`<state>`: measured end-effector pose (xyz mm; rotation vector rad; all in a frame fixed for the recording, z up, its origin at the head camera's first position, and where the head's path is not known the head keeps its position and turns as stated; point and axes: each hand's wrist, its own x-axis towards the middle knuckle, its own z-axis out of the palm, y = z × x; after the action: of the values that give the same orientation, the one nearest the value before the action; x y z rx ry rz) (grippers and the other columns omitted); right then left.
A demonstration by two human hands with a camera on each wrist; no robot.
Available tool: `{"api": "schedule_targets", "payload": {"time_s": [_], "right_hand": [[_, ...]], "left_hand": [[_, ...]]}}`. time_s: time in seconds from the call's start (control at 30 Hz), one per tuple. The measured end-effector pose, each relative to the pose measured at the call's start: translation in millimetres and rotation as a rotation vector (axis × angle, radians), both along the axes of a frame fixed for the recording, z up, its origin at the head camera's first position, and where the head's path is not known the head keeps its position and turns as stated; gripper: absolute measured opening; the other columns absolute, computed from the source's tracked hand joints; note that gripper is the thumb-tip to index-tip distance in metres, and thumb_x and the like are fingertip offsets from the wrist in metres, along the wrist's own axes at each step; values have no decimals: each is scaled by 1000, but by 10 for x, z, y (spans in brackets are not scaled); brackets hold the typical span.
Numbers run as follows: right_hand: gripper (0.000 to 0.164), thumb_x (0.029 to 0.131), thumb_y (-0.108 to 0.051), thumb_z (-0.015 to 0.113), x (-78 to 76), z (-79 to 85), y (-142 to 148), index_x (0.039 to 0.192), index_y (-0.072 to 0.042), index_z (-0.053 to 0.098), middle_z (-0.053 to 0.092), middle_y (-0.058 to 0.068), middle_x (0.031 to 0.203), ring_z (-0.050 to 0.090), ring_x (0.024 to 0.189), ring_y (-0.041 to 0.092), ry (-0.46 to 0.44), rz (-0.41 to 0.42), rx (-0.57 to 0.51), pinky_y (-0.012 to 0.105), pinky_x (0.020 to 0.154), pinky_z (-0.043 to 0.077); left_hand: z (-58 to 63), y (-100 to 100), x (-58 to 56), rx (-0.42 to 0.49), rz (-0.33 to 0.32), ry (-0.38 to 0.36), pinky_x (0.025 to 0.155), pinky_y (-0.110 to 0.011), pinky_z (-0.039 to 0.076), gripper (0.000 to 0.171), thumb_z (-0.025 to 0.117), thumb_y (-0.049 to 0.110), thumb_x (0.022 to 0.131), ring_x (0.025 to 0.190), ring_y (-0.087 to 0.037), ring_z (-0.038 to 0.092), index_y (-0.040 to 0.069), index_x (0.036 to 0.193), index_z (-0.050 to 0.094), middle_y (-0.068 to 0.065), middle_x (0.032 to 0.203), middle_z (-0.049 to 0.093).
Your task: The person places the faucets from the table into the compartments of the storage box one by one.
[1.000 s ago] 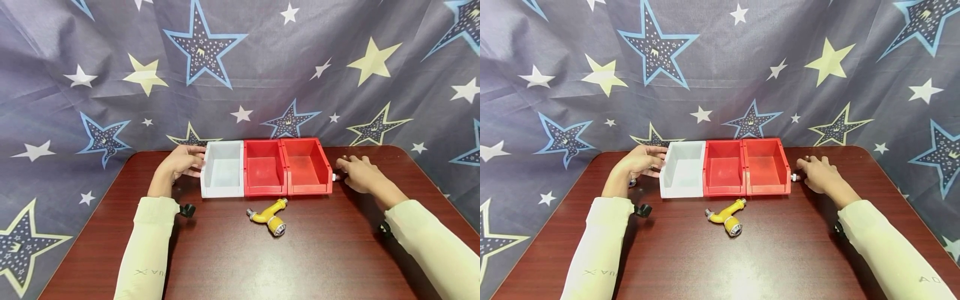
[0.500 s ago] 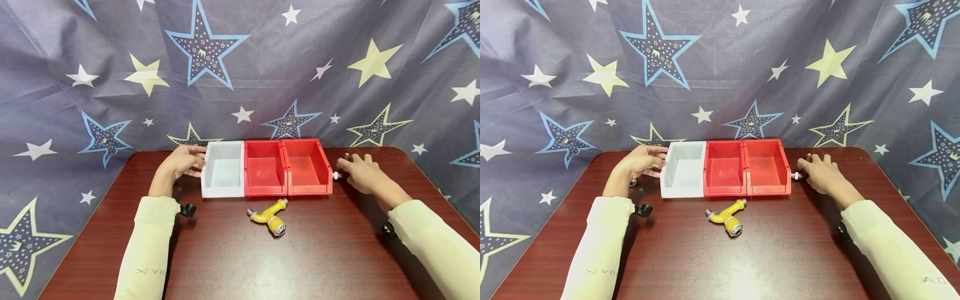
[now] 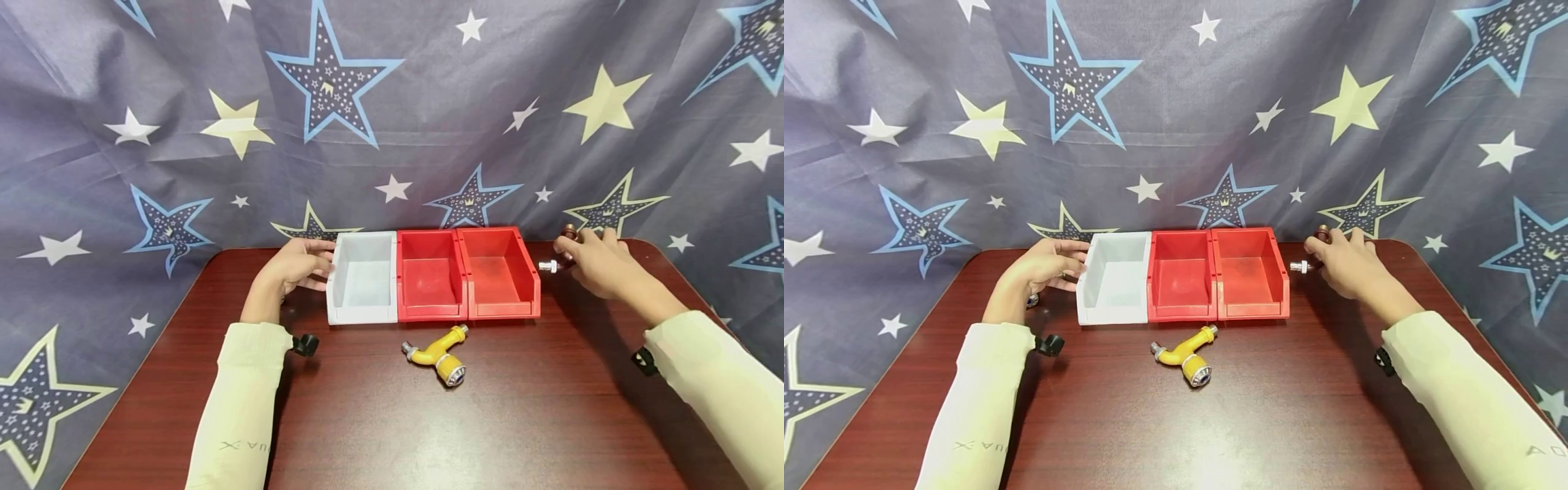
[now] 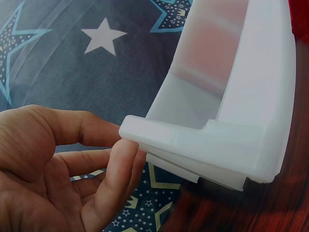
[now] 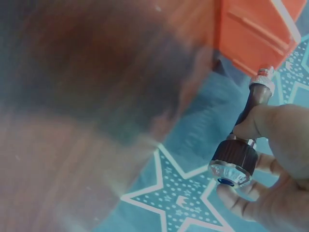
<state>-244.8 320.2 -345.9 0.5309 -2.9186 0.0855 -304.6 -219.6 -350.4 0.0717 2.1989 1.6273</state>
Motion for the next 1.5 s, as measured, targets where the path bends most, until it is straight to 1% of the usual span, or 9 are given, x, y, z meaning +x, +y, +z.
{"api": "schedule_targets", "payload": {"time_s": [0.13,0.27,0.4,0.57,0.67,0.87,1.13,1.3,1.5], "right_hand": [[38,82,-17,80,-13,127,-30,114,-19,60,54,29,110,41,88,55,31,-8,-15,64,64,44],[34,81,-8,72,-10,236,-85,110,-20,61,54,27,107,41,86,54,85,6,-34,64,66,42],[37,78,1,66,-3,315,-171,109,-19,61,55,27,104,42,84,54,133,38,-34,66,65,43],[38,77,3,66,7,387,-315,109,-17,61,54,26,98,44,88,58,155,79,-12,68,62,45],[38,78,2,66,14,413,-408,110,-17,61,54,25,98,45,88,57,156,96,4,67,64,45],[40,80,-1,68,11,410,-569,115,-17,62,55,24,99,45,85,53,171,124,29,64,64,45],[38,80,-2,70,-8,344,-793,113,-19,60,54,19,96,45,87,51,165,173,48,58,63,45],[37,82,-1,69,-8,298,-910,111,-22,61,54,15,97,45,88,45,122,201,54,50,63,42],[38,82,1,69,-32,238,-996,112,-21,60,52,11,96,44,88,42,55,251,68,47,66,39]], "left_hand": [[-1,-4,10,3,0,-1,73,-38,63,64,59,-8,92,86,-21,68,0,153,43,-28,144,50],[1,-4,16,3,-1,3,73,-37,63,65,60,-8,91,87,-21,68,0,153,43,-28,144,51],[0,-3,11,2,-1,6,72,-37,63,65,60,-8,91,87,-21,67,0,153,43,-27,144,51],[-3,-5,3,9,-2,7,71,-36,63,65,60,-8,92,87,-21,68,0,153,42,-27,143,52],[-5,-8,-1,13,-2,8,71,-37,64,64,59,-8,92,87,-21,68,0,153,42,-28,143,52],[-16,-8,-7,9,-2,9,71,-37,64,64,59,-8,91,86,-20,68,0,153,43,-28,142,53],[-13,-15,-3,1,6,6,72,-37,64,64,60,-7,92,89,-22,69,1,153,44,-26,142,54],[-7,-8,0,5,5,5,72,-37,64,64,60,-7,92,91,-24,68,2,153,44,-26,143,54],[-4,-13,-3,10,13,-2,71,-37,64,64,61,-8,91,91,-25,68,1,153,44,-27,143,53]]}}
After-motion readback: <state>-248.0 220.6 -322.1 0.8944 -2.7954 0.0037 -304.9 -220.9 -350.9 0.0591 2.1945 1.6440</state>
